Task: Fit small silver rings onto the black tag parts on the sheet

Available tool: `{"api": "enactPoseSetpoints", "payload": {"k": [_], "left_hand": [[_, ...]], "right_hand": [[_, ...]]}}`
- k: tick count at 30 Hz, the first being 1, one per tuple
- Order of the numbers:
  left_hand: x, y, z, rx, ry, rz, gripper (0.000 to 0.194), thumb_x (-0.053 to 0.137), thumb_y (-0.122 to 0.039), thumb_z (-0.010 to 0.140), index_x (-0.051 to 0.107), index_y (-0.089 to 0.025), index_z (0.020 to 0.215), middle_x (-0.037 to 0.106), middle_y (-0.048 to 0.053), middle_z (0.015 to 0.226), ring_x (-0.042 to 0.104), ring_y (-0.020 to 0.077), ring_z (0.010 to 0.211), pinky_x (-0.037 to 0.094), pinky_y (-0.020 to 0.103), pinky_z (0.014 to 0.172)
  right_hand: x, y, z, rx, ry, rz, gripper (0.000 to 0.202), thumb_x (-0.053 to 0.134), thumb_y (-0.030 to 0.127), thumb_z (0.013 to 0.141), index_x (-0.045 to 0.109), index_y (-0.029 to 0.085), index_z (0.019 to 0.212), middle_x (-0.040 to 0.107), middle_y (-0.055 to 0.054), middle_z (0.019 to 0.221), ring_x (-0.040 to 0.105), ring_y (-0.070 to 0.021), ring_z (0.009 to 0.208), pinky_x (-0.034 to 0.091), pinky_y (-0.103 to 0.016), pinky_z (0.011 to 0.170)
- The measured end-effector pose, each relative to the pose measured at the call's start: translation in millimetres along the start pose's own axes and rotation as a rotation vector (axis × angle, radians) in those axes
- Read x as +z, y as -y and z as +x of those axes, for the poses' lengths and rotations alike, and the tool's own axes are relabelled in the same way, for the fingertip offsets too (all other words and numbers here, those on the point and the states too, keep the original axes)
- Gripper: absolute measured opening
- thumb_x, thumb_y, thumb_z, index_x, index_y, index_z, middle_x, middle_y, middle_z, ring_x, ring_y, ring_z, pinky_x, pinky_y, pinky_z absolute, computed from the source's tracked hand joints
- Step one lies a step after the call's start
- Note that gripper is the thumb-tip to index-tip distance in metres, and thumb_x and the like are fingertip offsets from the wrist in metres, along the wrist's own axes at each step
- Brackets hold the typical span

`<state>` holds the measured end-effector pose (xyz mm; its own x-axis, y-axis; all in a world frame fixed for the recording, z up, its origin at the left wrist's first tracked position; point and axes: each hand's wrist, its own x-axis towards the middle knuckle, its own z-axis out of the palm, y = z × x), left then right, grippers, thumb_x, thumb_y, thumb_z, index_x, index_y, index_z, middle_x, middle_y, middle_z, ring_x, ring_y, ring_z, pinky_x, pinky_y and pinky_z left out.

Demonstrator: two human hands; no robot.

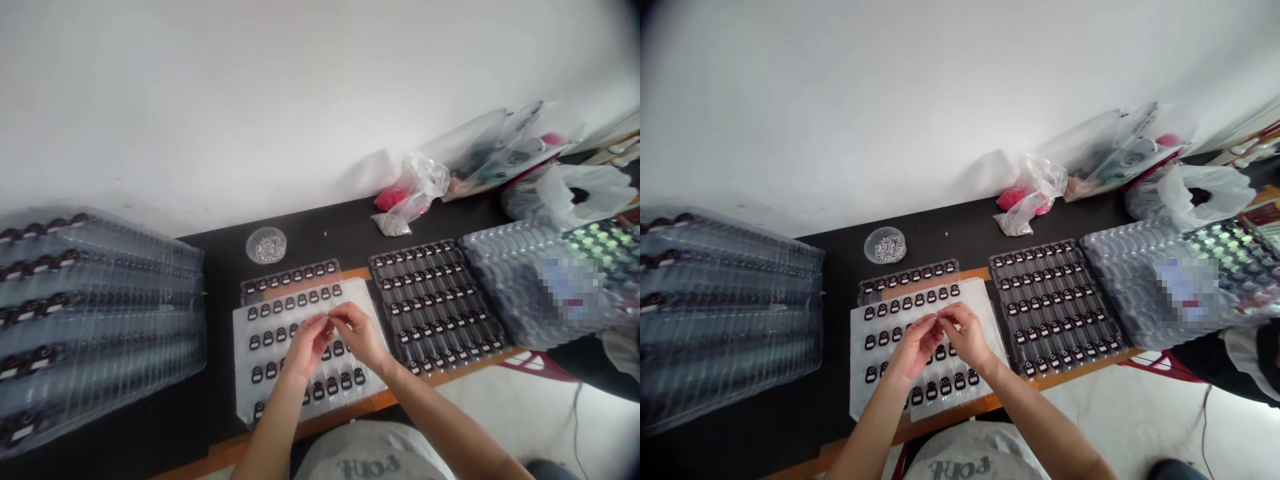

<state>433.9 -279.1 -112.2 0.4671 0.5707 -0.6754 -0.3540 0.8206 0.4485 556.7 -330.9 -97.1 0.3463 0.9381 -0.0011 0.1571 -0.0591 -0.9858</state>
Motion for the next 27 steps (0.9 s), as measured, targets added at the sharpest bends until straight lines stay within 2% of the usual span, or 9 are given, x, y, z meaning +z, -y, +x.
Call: {"api": "enactPoseSetpoints", "payload": {"k": [10,18,21,27], "left_hand": [[-5.6,-5,-9,0.09,0.034,0.096,0.011,0.071,-0.02,0.068,0.068,-0.015,0.076,0.063,0.001,0.074,0.056,0.0088,0.069,0.045,0.019,0.064],[-11.3,-6,-13,0.236,-0.016,0.429,0.015,0.069,-0.029,0.07,0.067,-0.016,0.077,0.06,0.0,0.067,0.049,0.0076,0.06,0.038,0.019,0.058],[-15.2,-9,-12,0.236,-0.019,0.523,0.016,0.069,-0.03,0.07,0.067,-0.016,0.078,0.06,0.0,0.065,0.047,0.0079,0.058,0.036,0.02,0.055],[-15.4,-10,-10,0.192,-0.025,0.498,0.018,0.068,-0.032,0.07,0.066,-0.015,0.077,0.057,0.0,0.061,0.046,0.0084,0.056,0.036,0.021,0.055]], "right_hand": [[6,6,1,-0.099,0.071,-0.088,0.011,0.051,0.012,0.082,0.06,0.019,0.084,0.056,-0.003,0.083,0.056,-0.0139,0.076,0.049,-0.027,0.07],[5,5,0,-0.197,0.129,-0.208,0.014,0.046,0.012,0.084,0.058,0.019,0.087,0.055,-0.005,0.087,0.055,-0.0154,0.081,0.049,-0.029,0.074],[3,8,3,-0.196,0.186,-0.22,0.015,0.045,0.01,0.084,0.056,0.019,0.088,0.054,-0.006,0.088,0.055,-0.016,0.083,0.048,-0.03,0.076],[1,9,6,-0.161,0.239,-0.217,0.014,0.044,0.008,0.083,0.053,0.019,0.086,0.053,-0.005,0.085,0.053,-0.016,0.079,0.048,-0.03,0.073]]}}
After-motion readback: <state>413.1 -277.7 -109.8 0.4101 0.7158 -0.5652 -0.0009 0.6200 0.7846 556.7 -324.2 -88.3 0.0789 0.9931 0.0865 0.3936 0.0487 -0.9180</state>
